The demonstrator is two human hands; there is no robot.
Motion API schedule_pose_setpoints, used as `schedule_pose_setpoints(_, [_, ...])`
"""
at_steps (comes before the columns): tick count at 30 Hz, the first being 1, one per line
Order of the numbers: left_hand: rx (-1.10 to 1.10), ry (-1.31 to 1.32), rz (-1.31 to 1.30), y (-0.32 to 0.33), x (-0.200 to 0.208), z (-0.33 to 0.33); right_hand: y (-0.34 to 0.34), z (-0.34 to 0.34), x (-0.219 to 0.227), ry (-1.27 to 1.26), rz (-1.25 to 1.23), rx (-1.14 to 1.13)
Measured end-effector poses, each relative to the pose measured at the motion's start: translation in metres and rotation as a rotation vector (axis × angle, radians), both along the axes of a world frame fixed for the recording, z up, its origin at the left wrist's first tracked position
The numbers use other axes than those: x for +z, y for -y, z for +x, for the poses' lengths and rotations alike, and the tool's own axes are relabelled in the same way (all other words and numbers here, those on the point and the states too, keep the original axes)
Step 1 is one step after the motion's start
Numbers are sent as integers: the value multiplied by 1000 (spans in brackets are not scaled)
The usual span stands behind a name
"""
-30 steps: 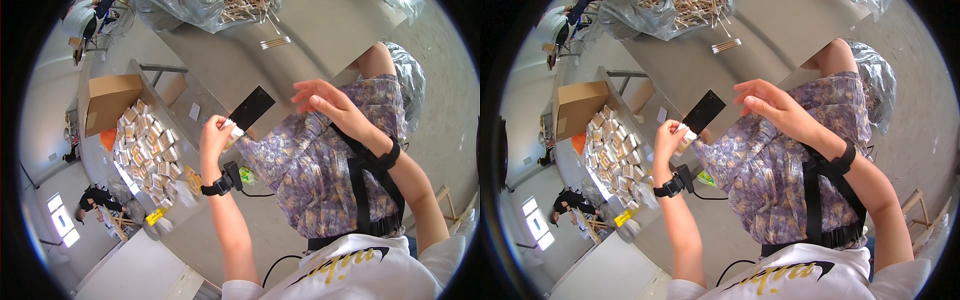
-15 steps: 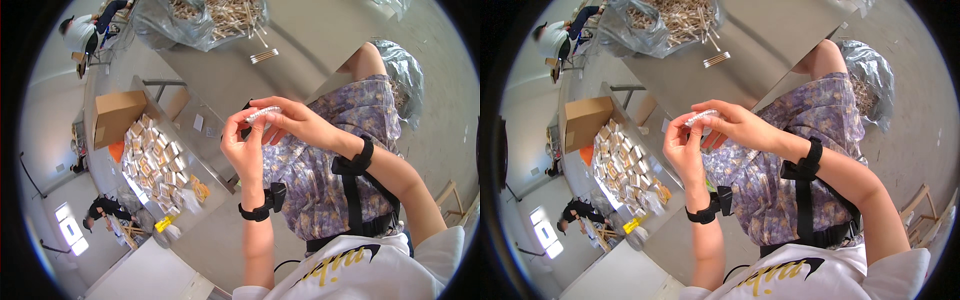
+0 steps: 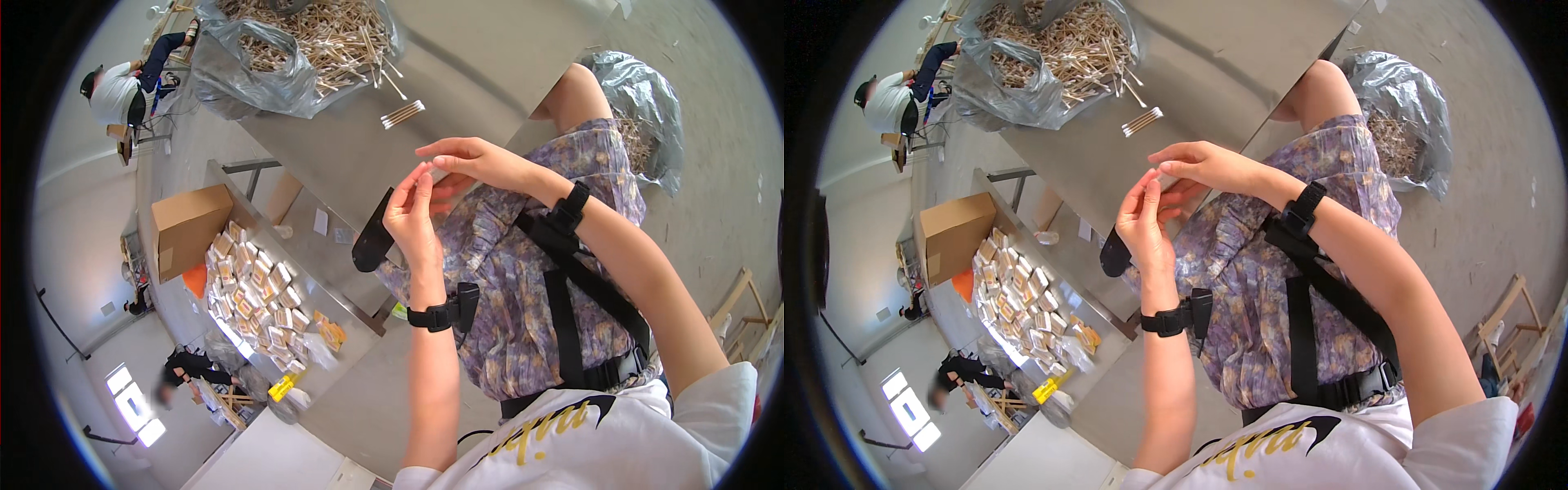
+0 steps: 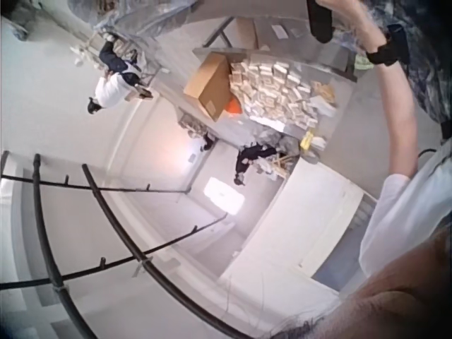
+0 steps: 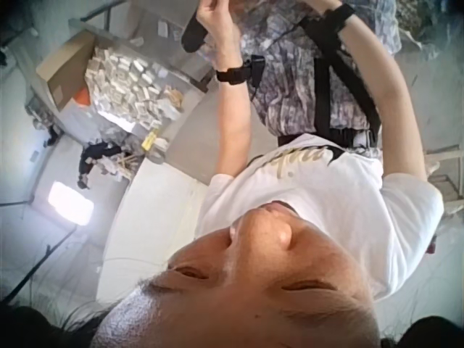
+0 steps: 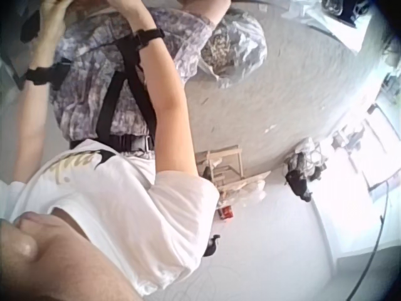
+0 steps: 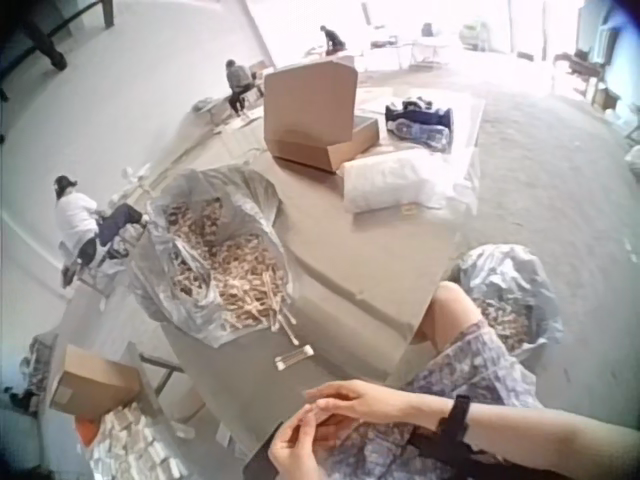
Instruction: Counting and packing cotton swabs into small plastic bags.
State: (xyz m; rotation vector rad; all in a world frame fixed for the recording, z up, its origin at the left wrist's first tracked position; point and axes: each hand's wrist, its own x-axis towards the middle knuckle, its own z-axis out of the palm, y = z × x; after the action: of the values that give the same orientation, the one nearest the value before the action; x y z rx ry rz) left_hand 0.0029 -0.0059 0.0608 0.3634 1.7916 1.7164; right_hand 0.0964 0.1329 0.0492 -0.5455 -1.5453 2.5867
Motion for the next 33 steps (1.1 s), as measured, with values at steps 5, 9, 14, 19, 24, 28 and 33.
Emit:
schedule_pose_setpoints(5, [70,164,116,-2,-12,0,-6,-2,-8,52,40,43])
schedule_pose_setpoints(9, [90,156,161,-1,-18,6,-5,-2,-9,34,102,36])
schedule_pose_setpoints(14, [64,88,124,-2,-22,7,-4,1,-8,35,22,-12])
schedule_pose_setpoints(19, [83,311,172,1,-16,4,-3,0,-9,54,68,-19])
schedule_pose_setpoints(24, [109,176,184,3,-13,7,1,-3,-1,77,88,18])
schedule_pose_setpoints(28, [93,253,193,7,-14,7,2,-3,-8,92,154,28])
schedule_pose_setpoints(33, [170,277,107,20,5,1,8,-1,4,86,11,99])
